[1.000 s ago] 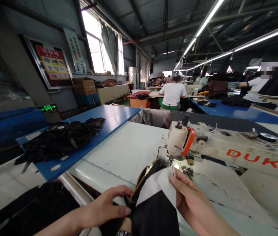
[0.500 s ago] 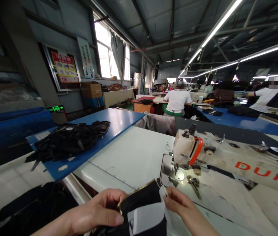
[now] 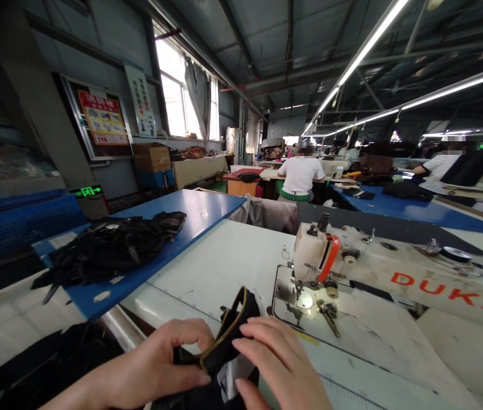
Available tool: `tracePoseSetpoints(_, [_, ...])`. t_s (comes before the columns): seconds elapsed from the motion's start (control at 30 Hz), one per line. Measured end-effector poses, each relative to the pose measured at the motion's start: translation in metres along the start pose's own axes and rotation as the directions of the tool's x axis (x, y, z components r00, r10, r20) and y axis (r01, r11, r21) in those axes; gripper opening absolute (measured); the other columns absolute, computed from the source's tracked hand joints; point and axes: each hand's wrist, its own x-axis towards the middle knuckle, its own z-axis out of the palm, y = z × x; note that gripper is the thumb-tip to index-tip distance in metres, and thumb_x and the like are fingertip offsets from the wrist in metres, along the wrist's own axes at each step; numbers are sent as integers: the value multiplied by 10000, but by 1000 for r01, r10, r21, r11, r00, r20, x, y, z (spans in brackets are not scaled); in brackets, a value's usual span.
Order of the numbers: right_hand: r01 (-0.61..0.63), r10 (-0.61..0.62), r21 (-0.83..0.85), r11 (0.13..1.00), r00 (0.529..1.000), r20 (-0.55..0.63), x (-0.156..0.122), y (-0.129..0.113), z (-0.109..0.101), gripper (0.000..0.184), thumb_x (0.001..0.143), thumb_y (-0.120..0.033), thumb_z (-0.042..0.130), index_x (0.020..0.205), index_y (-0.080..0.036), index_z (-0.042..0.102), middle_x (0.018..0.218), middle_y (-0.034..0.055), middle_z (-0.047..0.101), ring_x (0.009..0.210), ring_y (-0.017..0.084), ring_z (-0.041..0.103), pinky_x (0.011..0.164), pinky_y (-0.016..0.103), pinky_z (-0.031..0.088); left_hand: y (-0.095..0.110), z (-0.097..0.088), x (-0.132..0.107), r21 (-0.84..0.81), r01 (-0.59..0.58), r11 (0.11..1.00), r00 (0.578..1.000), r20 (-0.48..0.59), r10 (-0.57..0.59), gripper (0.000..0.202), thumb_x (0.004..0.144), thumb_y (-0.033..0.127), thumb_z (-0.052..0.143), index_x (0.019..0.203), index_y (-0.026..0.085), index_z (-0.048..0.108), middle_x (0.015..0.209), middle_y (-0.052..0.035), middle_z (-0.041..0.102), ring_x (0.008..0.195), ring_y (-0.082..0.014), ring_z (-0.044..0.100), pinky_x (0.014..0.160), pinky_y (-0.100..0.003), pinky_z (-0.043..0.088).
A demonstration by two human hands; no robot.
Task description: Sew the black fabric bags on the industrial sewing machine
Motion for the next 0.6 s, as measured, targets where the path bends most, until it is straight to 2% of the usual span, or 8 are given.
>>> tracePoseSetpoints(0.07, [55,-51,-47,997,994,92,9,-5,-1,188,745,-193,627,921,-258,636,1010,66,627,983,268,560,841,393,486,0,-1,2,42,3,999,1000,15,-3,104,749,244,679,788,157,636,823,8,610,801,-139,548,770,-210,405])
tracePoseSetpoints(0.13, [3,8,-75,997,988,153,15,-9,-3,162,712,-150,635,846,-230,593,858,48,605,848,235,562,753,366,497,-2,-3,3,50,33,998,999,16,-34,131,730,255,701,792,157,640,785,24,598,767,-124,527,731,-195,399])
tracePoseSetpoints(0.17, [-34,48,-86,996,985,166,18,-11,-4,192,702,-127,633,857,-225,576,823,36,587,814,222,553,736,355,492,-3,-3,3,38,53,998,998,17,-54,152,716,263,715,793,155,640,758,32,586,742,-116,511,707,-188,395])
tracePoseSetpoints(0.23, [-63,78,-88,994,982,173,22,-13,-6,282,702,-113,628,953,-221,559,893,42,579,860,219,539,773,357,475,-6,-4,4,-7,82,997,996,26,-82,193,687,273,741,793,151,636,721,43,555,705,-103,475,670,-180,384])
tracePoseSetpoints(0.33, [0,8,-35,999,969,245,29,-11,-8,246,766,-134,599,990,-230,562,1035,55,558,969,216,509,832,353,440,-8,-5,6,-105,84,991,996,46,-80,225,658,258,764,800,146,630,725,45,536,708,-96,457,677,-181,377])
tracePoseSetpoints(0.43, [-7,5,9,1000,957,291,36,-4,-8,78,807,-140,583,791,-214,564,852,21,574,870,192,524,753,320,433,-12,-9,10,-247,105,963,991,101,-82,270,629,248,786,817,136,627,751,30,552,722,-96,469,681,-187,374])
tracePoseSetpoints(0.5, [-40,33,20,999,961,273,39,-1,-9,127,818,-156,581,714,-206,529,753,8,561,811,190,528,705,312,425,-18,-15,13,-375,158,914,981,162,-103,303,640,270,785,849,129,618,753,19,559,691,-87,474,650,-184,368])
tracePoseSetpoints(0.6, [-88,65,72,993,957,282,42,-4,-15,121,842,-155,529,742,-217,501,799,13,579,797,182,539,699,304,428,-30,-25,22,-511,209,834,975,168,-142,325,676,309,759,904,134,608,747,14,557,640,-71,477,607,-176,353])
